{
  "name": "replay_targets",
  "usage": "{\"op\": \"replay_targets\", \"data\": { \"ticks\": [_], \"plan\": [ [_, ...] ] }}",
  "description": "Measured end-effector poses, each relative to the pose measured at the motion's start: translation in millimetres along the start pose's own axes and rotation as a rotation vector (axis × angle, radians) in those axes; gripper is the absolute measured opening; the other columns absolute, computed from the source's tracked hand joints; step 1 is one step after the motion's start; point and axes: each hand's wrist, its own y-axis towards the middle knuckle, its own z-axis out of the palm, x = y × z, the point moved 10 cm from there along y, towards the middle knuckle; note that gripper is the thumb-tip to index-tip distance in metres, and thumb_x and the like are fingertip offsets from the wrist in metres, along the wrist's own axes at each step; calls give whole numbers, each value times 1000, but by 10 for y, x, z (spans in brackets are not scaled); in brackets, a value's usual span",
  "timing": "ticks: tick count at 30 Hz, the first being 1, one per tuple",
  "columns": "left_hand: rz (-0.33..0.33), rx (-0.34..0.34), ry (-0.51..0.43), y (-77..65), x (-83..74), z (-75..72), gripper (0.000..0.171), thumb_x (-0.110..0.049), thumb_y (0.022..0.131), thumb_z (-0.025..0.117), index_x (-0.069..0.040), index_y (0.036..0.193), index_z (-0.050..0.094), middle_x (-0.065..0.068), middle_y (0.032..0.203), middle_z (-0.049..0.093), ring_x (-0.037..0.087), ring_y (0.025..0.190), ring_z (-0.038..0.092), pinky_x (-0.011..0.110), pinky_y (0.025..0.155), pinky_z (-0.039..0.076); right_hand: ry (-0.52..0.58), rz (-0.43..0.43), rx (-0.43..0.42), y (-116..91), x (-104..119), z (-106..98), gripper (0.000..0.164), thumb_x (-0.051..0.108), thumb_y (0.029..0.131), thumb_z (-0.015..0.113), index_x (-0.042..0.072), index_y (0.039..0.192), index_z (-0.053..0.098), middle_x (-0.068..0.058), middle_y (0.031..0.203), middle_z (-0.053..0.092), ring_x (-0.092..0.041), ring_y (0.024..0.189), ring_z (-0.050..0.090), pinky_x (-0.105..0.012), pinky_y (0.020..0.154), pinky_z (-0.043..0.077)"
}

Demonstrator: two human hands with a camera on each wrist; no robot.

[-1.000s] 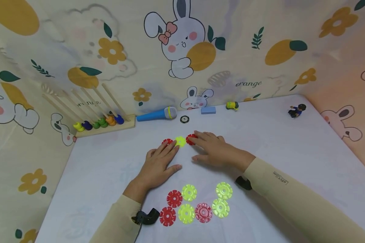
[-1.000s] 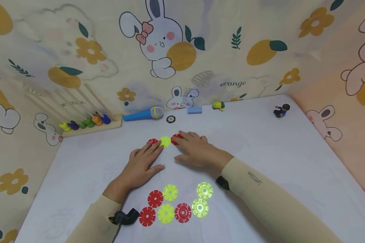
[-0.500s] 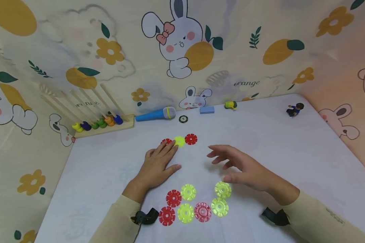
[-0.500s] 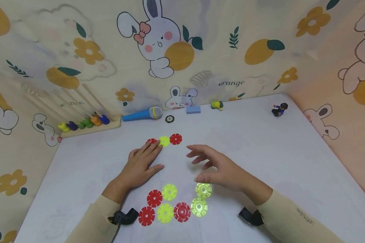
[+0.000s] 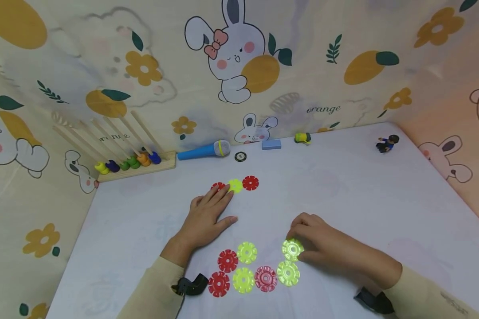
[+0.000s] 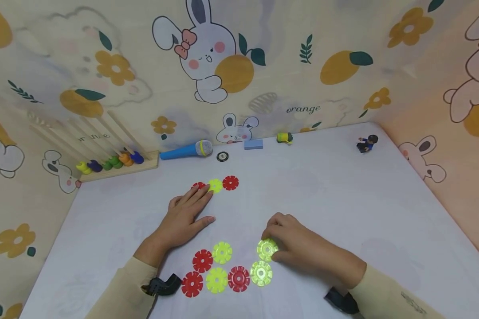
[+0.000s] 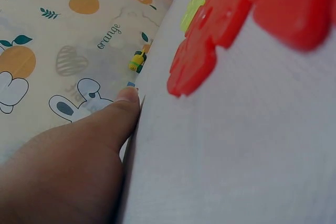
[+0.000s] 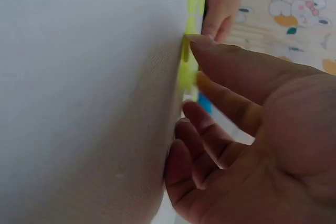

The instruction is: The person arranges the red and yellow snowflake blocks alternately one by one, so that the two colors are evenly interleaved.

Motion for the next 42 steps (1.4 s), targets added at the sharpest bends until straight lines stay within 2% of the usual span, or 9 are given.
{"op": "replay_targets", "data": {
  "ticks": [7,12,17,21,25,27,31,34,42],
  "plan": [
    [4,2,-7,1,-3,21,76,-70,89,38,-30,152,25,-8,158,14,21,144,5,56,105,16,238,71,59,134,-67,-44,24,17,86,73,31,104,63,12,90,61,-13,82,56,-28,69,50],
    [8,-6,-13,2,-7,7,76,-69,89,39,-30,152,26,-7,158,15,21,144,6,56,105,16,322,140,-85,352,-284,-298,18,18,88,71,29,102,68,4,90,62,-20,82,56,-30,65,52],
    [10,-5,-17,0,-9,12,76,-69,89,39,-30,152,26,-7,158,15,21,144,6,56,105,16,415,300,-224,598,-630,-465,21,17,92,67,22,112,63,-6,93,58,-23,81,59,-34,68,53],
    [12,-7,-14,6,-11,11,76,-69,89,38,-30,152,26,-7,158,15,21,144,6,56,105,16,449,364,-295,750,-778,-547,29,15,94,63,16,122,57,-10,97,57,-23,83,62,-34,73,52],
    [16,-14,-14,13,-21,1,76,-69,89,39,-29,152,26,-7,158,15,22,144,7,55,105,17,313,369,-327,796,-782,-596,41,20,93,64,14,132,54,-7,113,55,-22,94,58,-35,79,52],
    [16,-14,-13,14,-21,-4,76,-69,89,39,-29,152,26,-7,158,15,22,144,7,55,105,17,172,337,-309,791,-714,-590,47,26,92,65,14,137,52,-6,126,50,-23,107,53,-40,87,49],
    [11,-12,-10,7,-5,-6,77,-70,89,38,-30,152,26,-8,158,14,22,144,6,55,104,17,-129,215,-184,766,-504,-457,61,36,90,66,17,144,46,-5,150,33,-30,134,32,-52,101,34],
    [7,-13,-3,1,15,-5,77,-71,88,37,-31,152,25,-9,158,13,21,144,5,55,104,17,-286,146,-96,754,-409,-342,68,44,89,64,21,148,40,-1,156,24,-33,141,16,-56,103,28],
    [8,-5,-10,12,22,9,77,-71,88,36,-31,153,24,-9,158,12,20,144,4,55,105,16,-312,180,-52,887,-420,-280,77,59,85,61,28,150,35,1,158,18,-35,142,7,-55,98,25]
  ]
}}
